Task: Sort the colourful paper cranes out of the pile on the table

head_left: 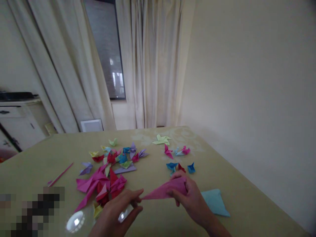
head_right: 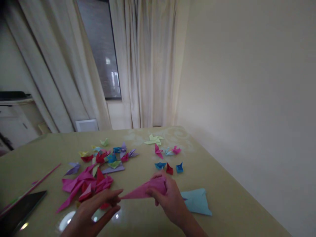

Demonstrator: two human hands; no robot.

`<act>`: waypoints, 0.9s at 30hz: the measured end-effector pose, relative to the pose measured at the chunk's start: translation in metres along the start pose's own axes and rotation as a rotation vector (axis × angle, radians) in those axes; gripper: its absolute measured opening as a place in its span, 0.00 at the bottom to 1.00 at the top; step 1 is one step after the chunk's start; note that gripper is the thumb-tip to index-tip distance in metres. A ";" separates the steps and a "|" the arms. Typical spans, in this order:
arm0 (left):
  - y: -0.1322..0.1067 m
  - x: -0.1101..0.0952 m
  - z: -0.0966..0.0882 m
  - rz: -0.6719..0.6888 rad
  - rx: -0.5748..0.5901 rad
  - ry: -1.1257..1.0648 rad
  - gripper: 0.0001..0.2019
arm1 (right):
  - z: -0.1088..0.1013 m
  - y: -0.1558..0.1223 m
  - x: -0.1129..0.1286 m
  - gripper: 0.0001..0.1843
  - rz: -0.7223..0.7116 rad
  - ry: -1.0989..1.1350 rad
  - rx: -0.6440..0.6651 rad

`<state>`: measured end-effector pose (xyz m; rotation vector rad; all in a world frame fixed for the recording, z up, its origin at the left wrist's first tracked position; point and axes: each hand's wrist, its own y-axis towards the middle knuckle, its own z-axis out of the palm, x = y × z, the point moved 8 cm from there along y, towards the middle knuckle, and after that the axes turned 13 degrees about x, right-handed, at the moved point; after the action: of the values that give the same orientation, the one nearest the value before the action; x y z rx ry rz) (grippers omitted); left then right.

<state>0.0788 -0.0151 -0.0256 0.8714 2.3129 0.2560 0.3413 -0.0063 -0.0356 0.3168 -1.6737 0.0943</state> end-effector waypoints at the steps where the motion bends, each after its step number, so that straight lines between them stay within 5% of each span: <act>1: -0.015 0.015 0.000 -0.030 0.000 0.059 0.16 | -0.010 -0.008 -0.001 0.22 0.013 -0.058 -0.025; 7: -0.067 0.100 0.018 -0.221 0.250 0.399 0.26 | -0.110 -0.068 -0.027 0.24 0.137 -0.394 -0.389; 11: -0.056 0.105 0.036 -0.334 0.378 0.475 0.29 | -0.149 -0.097 -0.044 0.29 0.245 -0.484 -0.474; 18: -0.006 0.074 0.041 -0.429 0.552 0.529 0.27 | -0.150 -0.111 -0.047 0.33 0.318 -0.635 -0.491; 21: 0.005 0.066 0.040 -0.373 0.519 0.567 0.23 | -0.154 -0.112 -0.047 0.35 0.308 -0.790 -0.547; 27: 0.003 0.069 0.035 -0.301 0.351 0.524 0.18 | -0.144 -0.105 -0.014 0.32 0.006 -1.160 -0.712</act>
<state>0.0625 0.0306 -0.0861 0.6538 3.0024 -0.0678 0.5084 -0.0690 -0.0431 -0.2496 -2.6872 -0.8116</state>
